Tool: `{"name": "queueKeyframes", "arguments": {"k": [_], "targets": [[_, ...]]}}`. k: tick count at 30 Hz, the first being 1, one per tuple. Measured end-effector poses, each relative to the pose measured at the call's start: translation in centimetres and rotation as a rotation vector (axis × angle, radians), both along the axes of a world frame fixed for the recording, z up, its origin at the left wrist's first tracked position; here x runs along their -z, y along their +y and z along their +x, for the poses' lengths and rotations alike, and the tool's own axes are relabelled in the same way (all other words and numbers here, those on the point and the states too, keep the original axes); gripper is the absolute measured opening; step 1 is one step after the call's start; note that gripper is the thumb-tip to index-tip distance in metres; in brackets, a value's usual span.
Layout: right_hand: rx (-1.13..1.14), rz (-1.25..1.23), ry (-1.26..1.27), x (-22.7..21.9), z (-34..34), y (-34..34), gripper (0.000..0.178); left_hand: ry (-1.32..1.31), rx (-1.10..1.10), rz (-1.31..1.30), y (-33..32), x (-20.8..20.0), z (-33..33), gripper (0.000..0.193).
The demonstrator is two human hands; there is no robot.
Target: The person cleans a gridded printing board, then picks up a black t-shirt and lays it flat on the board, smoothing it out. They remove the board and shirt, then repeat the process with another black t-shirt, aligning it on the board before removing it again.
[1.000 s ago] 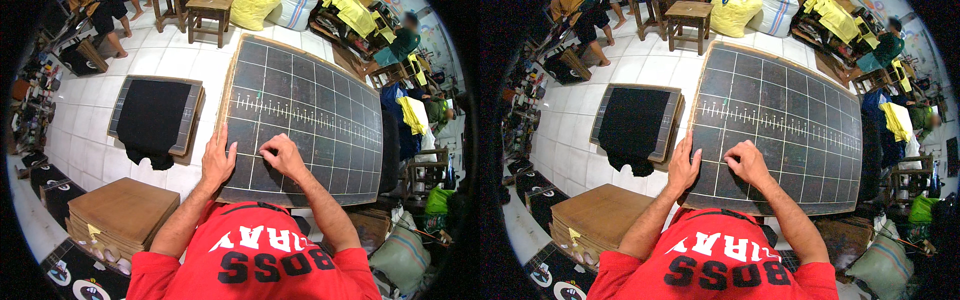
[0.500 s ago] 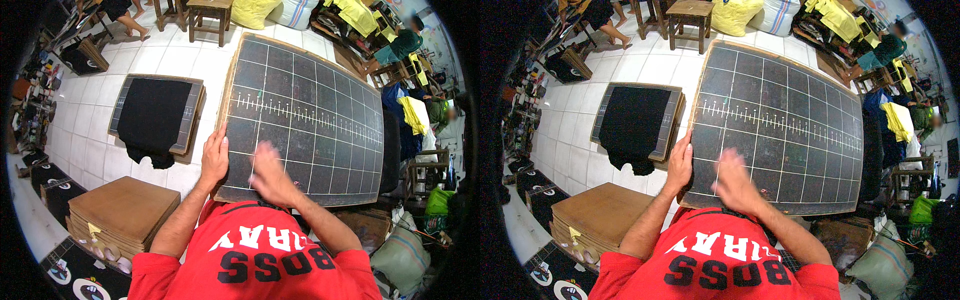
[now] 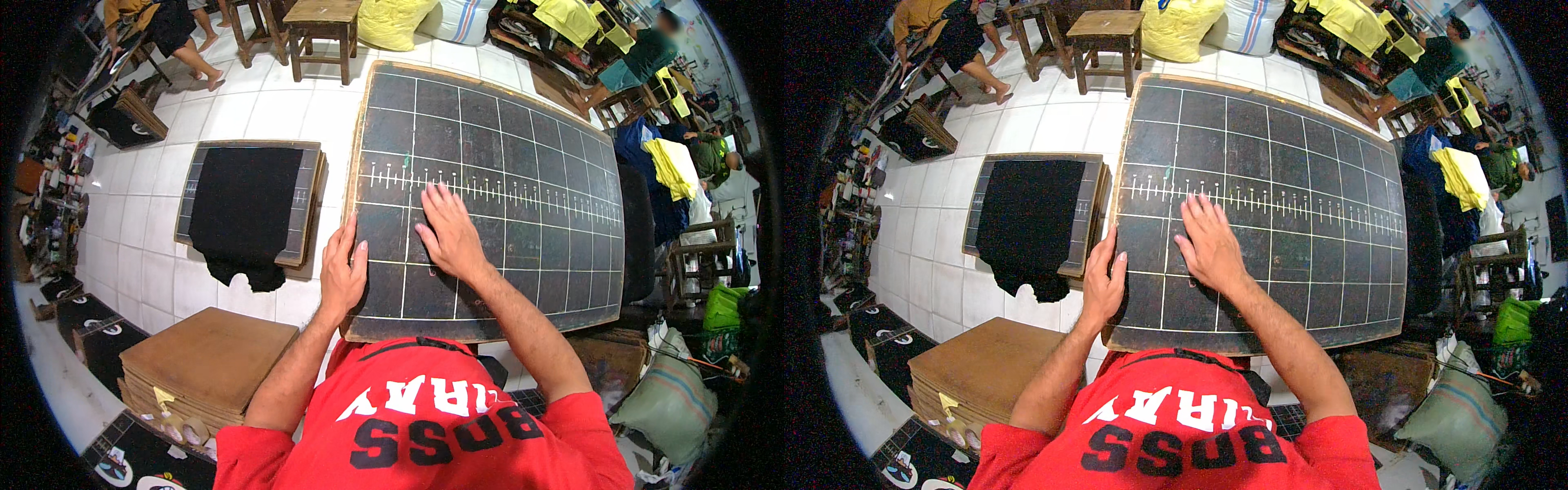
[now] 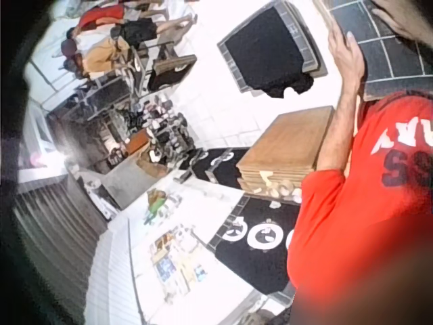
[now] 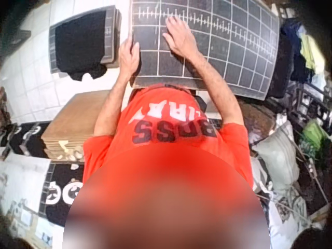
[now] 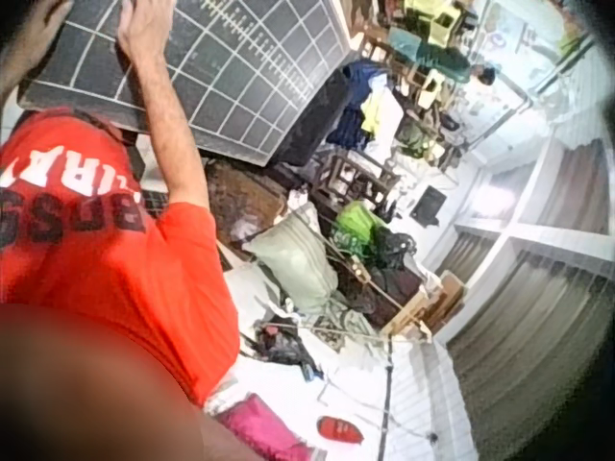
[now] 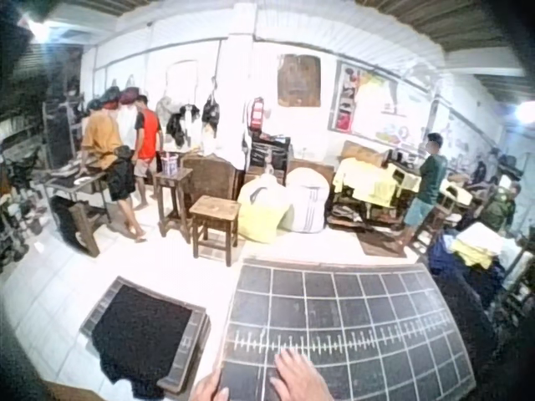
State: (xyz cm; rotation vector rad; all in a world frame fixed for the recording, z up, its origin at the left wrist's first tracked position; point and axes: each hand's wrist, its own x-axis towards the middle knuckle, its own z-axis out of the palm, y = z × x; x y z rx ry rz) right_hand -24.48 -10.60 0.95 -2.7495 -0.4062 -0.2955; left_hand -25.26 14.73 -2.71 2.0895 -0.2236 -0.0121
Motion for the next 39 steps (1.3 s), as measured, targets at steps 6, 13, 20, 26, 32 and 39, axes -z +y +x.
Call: {"name": "queueKeyframes", "arguments": {"k": [6, 13, 20, 26, 32, 39], "targets": [[0.104, -0.061, -0.096, 0.8, 5.7, -0.8, 0.054, 0.009, -0.014, -0.001, -0.1, 0.0, -0.1, 0.059], [0.095, 0.172, -0.175, -0.5, 8.6, -0.3, 0.007, 0.019, -0.024, 0.025, -0.1, -0.3, -0.1, 0.058], [-0.021, 0.034, -0.057, -1.9, 10.2, -1.1, 0.008, 0.029, -0.026, 0.043, -0.1, -0.3, -0.1, 0.058], [-0.009, -0.006, 0.025, -2.4, 10.3, -0.8, 0.01, 0.035, -0.022, 0.051, -0.1, -0.3, -0.1, 0.059], [-0.036, -0.038, 0.067, -2.8, 9.8, -0.6, 0.01, 0.039, -0.02, 0.054, -0.1, -0.3, -0.1, 0.059], [-0.066, 0.035, 0.052, -2.6, 9.1, -0.7, 0.01, 0.028, -0.012, 0.036, 0.0, -0.1, 0.0, 0.058]]}}
